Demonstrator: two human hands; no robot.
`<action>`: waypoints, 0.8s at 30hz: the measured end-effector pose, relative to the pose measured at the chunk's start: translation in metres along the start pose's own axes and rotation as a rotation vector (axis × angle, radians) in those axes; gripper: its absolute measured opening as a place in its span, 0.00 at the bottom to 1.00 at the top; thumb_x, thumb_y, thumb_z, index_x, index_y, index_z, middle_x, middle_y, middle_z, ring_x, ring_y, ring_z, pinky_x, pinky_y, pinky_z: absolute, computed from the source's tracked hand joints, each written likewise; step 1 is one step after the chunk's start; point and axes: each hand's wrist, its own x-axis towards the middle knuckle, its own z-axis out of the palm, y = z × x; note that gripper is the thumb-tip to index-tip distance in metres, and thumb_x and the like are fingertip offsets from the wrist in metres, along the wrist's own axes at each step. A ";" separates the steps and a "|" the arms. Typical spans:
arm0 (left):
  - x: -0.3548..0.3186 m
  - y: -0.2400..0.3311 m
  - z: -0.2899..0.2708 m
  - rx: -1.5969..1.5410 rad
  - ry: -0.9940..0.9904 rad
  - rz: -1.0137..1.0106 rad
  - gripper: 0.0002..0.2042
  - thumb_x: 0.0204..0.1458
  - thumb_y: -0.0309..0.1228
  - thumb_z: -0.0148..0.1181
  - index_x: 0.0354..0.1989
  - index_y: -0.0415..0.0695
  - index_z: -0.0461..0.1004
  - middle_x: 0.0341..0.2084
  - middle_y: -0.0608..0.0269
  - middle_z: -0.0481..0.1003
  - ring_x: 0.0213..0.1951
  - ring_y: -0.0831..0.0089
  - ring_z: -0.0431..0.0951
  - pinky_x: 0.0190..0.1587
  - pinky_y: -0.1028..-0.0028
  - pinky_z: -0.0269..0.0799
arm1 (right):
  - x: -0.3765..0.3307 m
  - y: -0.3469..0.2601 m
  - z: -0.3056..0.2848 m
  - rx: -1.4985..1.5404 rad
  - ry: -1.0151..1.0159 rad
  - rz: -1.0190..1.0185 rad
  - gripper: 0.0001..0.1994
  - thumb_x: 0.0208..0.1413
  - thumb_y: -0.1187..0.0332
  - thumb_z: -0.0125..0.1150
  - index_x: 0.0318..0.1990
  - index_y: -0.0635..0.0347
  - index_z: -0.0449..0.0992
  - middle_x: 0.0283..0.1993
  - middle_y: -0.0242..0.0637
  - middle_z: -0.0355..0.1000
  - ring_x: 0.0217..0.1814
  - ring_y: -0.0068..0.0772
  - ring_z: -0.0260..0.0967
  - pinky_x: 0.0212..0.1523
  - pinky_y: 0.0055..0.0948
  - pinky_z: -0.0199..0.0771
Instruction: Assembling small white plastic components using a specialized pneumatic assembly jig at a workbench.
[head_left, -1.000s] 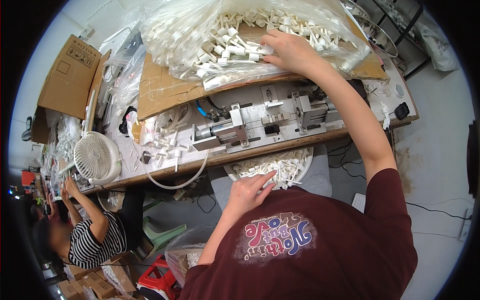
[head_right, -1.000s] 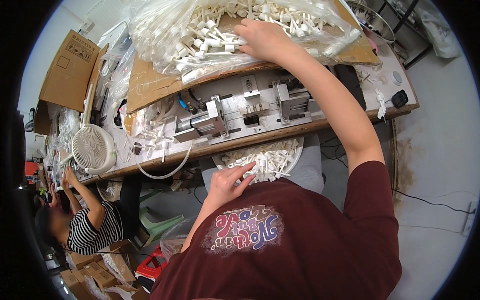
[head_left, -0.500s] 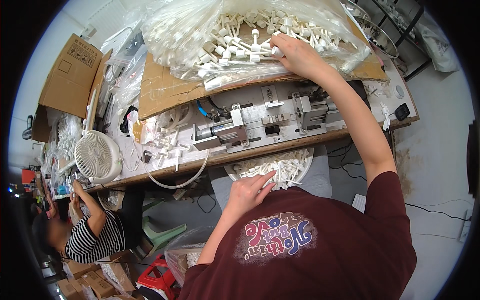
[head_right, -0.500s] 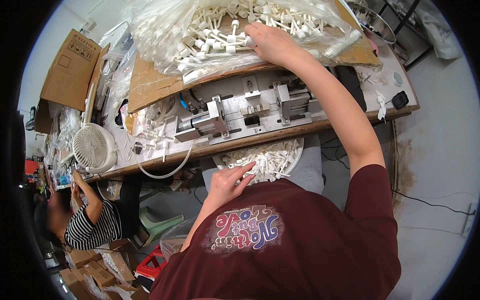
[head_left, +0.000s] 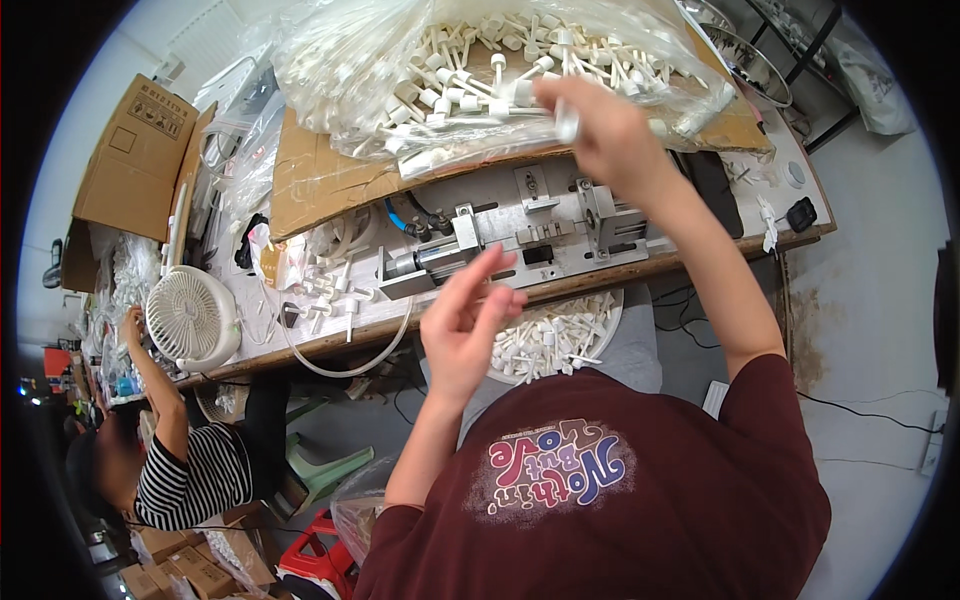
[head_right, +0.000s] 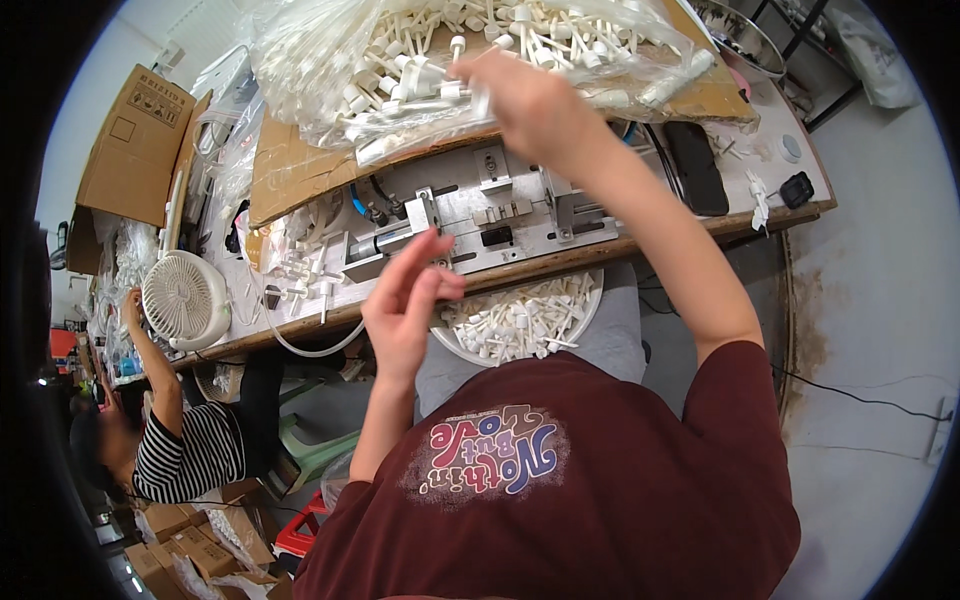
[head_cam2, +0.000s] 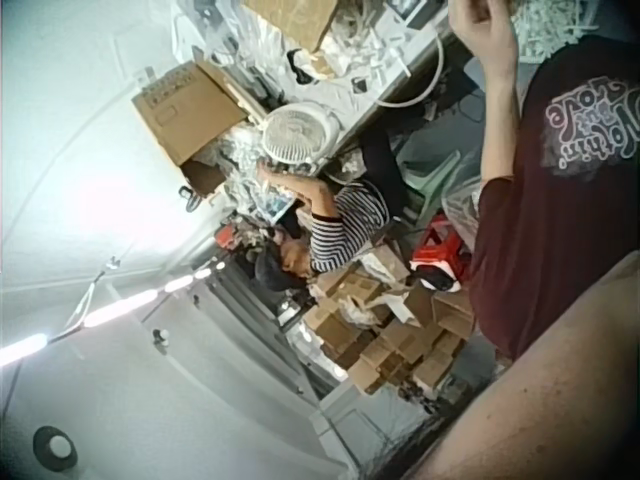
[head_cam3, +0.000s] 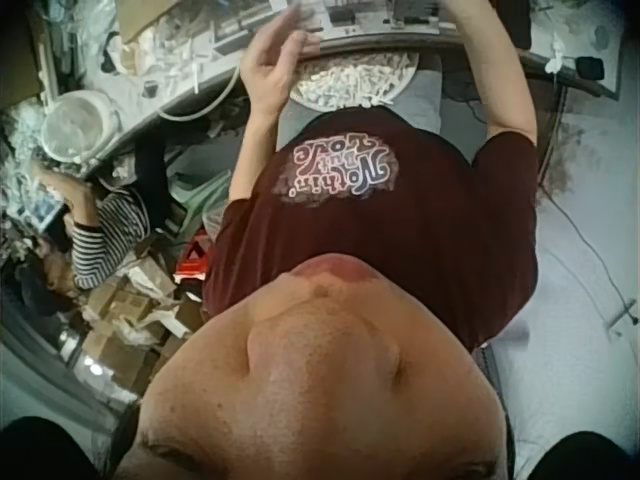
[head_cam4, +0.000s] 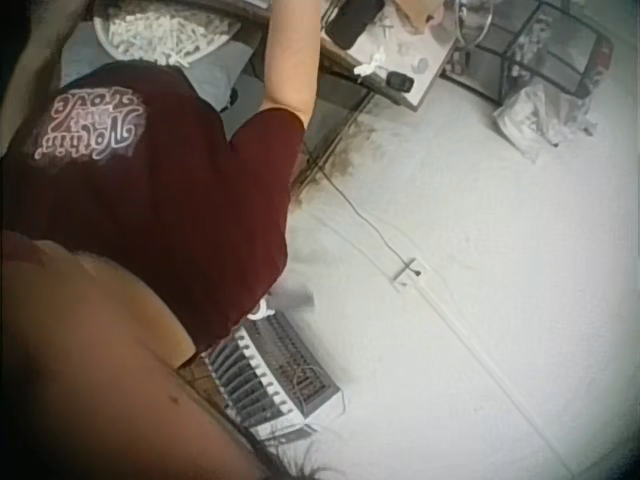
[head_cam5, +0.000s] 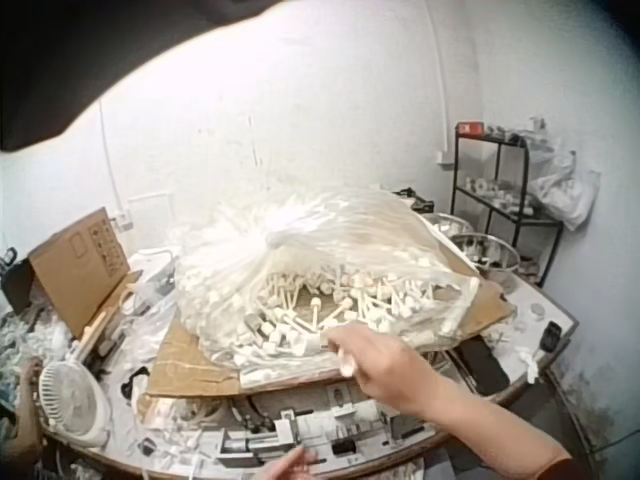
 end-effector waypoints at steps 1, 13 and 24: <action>0.007 0.008 0.001 -0.096 0.019 -0.011 0.21 0.62 0.21 0.54 0.64 0.35 0.66 0.53 0.46 0.75 0.38 0.67 0.82 0.44 0.70 0.81 | -0.014 -0.010 0.002 -0.076 -0.048 -0.169 0.18 0.53 0.78 0.58 0.53 0.59 0.74 0.45 0.42 0.78 0.45 0.40 0.79 0.44 0.35 0.80; 0.012 -0.015 0.022 0.481 -0.040 0.211 0.17 0.46 0.17 0.69 0.46 0.40 0.81 0.40 0.61 0.77 0.41 0.74 0.79 0.41 0.76 0.79 | -0.105 -0.046 -0.006 0.149 0.039 0.213 0.15 0.61 0.78 0.57 0.54 0.67 0.75 0.51 0.49 0.79 0.39 0.33 0.82 0.36 0.25 0.80; 0.021 -0.052 0.028 1.185 -0.142 0.411 0.12 0.47 0.28 0.68 0.42 0.45 0.82 0.49 0.67 0.80 0.25 0.65 0.78 0.32 0.71 0.75 | -0.120 -0.064 -0.007 0.464 0.197 0.727 0.11 0.66 0.64 0.59 0.37 0.62 0.81 0.21 0.25 0.69 0.23 0.11 0.59 0.26 0.16 0.59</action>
